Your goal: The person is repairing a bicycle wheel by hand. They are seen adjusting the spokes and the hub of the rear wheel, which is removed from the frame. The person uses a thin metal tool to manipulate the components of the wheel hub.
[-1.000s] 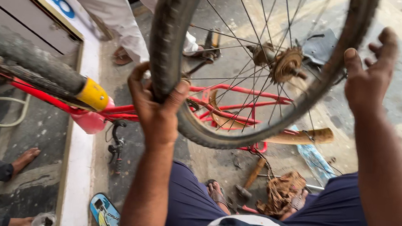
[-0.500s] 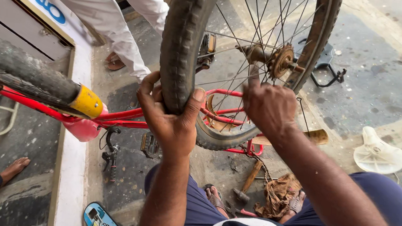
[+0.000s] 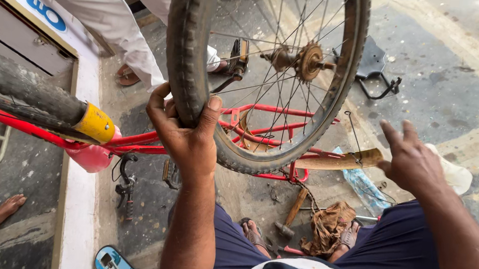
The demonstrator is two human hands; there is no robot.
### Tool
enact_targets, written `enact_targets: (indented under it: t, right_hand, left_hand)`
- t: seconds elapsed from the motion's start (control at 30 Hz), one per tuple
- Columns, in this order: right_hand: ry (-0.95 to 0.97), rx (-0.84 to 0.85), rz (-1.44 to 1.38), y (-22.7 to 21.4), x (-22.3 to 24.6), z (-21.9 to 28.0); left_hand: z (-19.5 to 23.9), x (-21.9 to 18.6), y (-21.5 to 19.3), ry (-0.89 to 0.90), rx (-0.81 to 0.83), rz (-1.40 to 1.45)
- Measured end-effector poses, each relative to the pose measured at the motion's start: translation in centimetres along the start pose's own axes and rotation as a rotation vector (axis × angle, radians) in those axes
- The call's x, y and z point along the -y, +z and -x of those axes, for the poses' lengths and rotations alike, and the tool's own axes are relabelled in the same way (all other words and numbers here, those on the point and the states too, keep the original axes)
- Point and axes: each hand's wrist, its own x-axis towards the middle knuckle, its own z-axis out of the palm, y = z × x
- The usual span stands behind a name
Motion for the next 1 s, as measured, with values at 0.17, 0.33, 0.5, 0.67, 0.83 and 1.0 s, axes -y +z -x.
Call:
enact_targets:
  t: [0.17, 0.33, 0.5, 0.67, 0.83, 1.0]
  right_hand:
    - [0.244, 0.144, -0.579, 0.2, 3.1, 0.3]
    - [0.271, 0.144, -0.862, 1.4, 6.8, -0.4]
    - [0.272, 0.030, -1.014, 3.3, 9.6, 0.8]
    - [0.286, 0.020, -1.234, 3.8, 9.2, 1.7]
    - [0.366, -0.102, -1.251, 3.9, 9.2, 2.7]
    - [0.436, -0.080, -1.098, 3.6, 9.1, 2.3]
  left_hand:
    - [0.3, 2.4, -0.6, -0.136, -0.052, 0.072]
    - [1.7, 5.3, -1.5, -0.198, -0.135, 0.114]
    - [3.9, 6.0, -1.5, -0.186, -0.163, -0.024]
    - [6.9, 3.9, -0.8, -0.249, -0.186, -0.001]
    - [11.3, 2.0, -1.2, -0.324, -0.211, -0.034]
    - [14.4, 4.0, -2.5, -0.406, -0.273, 0.093]
